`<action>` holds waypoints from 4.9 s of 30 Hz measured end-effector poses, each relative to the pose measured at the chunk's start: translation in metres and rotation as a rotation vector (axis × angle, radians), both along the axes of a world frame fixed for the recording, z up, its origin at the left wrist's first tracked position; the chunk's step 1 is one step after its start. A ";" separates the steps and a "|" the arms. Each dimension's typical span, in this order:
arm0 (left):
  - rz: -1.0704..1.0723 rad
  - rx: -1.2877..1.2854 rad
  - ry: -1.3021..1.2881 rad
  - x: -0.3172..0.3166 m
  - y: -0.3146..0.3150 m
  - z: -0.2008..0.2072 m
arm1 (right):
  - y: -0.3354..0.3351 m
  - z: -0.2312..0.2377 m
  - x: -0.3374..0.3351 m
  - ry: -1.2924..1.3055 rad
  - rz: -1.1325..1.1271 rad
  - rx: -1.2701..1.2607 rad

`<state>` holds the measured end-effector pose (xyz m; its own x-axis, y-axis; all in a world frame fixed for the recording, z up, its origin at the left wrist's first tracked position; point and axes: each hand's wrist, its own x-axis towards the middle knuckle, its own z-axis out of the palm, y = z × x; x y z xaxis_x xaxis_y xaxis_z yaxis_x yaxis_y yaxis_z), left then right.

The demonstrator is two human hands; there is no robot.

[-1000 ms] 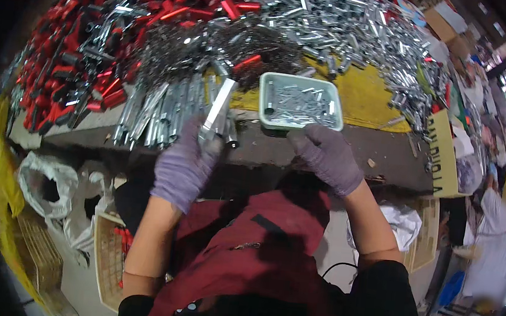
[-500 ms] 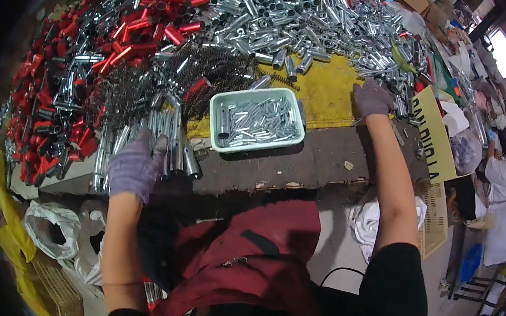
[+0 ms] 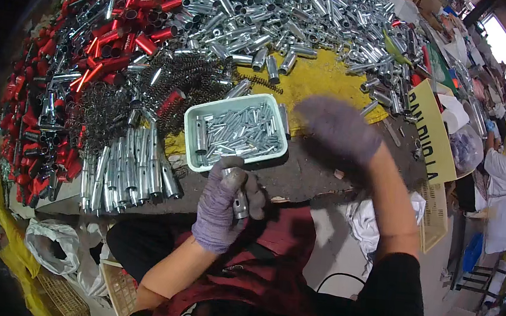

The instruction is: Manually assembling metal hardware components into sub-assemblies at a factory workbench.

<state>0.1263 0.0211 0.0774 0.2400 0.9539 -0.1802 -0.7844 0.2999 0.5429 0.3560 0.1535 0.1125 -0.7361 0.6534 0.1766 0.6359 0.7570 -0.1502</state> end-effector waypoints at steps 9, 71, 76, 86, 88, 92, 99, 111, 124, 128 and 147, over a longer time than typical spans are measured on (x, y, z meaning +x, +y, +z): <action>0.102 -0.096 0.152 -0.038 -0.020 -0.012 | 0.139 -0.034 0.111 -0.604 -0.691 0.189; 0.512 0.284 1.327 -0.183 -0.158 -0.063 | -0.198 0.012 -0.250 0.021 0.157 -0.215; 0.168 0.408 1.736 -0.175 -0.145 -0.059 | -0.193 0.021 -0.270 -0.376 0.469 0.140; 0.480 0.282 0.523 -0.158 -0.146 -0.042 | -0.192 -0.006 -0.242 0.239 0.200 -0.199; 0.455 0.190 0.521 -0.147 -0.141 -0.034 | -0.199 -0.033 -0.242 0.291 0.241 -0.637; 0.737 0.163 0.505 -0.168 -0.134 -0.006 | -0.185 -0.013 -0.219 0.118 0.163 -0.595; -0.137 1.023 1.989 -0.160 -0.126 0.015 | -0.173 0.001 -0.209 0.155 0.478 -0.438; -0.490 0.963 1.836 -0.137 -0.123 0.069 | -0.178 -0.001 -0.153 0.050 0.387 -0.600; -0.243 1.235 1.544 -0.094 -0.103 0.034 | -0.183 0.007 -0.131 0.780 0.019 -0.270; -0.532 0.517 1.585 -0.106 -0.114 0.042 | -0.190 0.017 -0.124 0.842 0.016 -0.300; -0.140 -0.031 2.562 -0.153 0.010 0.041 | -0.047 -0.051 0.036 0.057 -0.908 0.003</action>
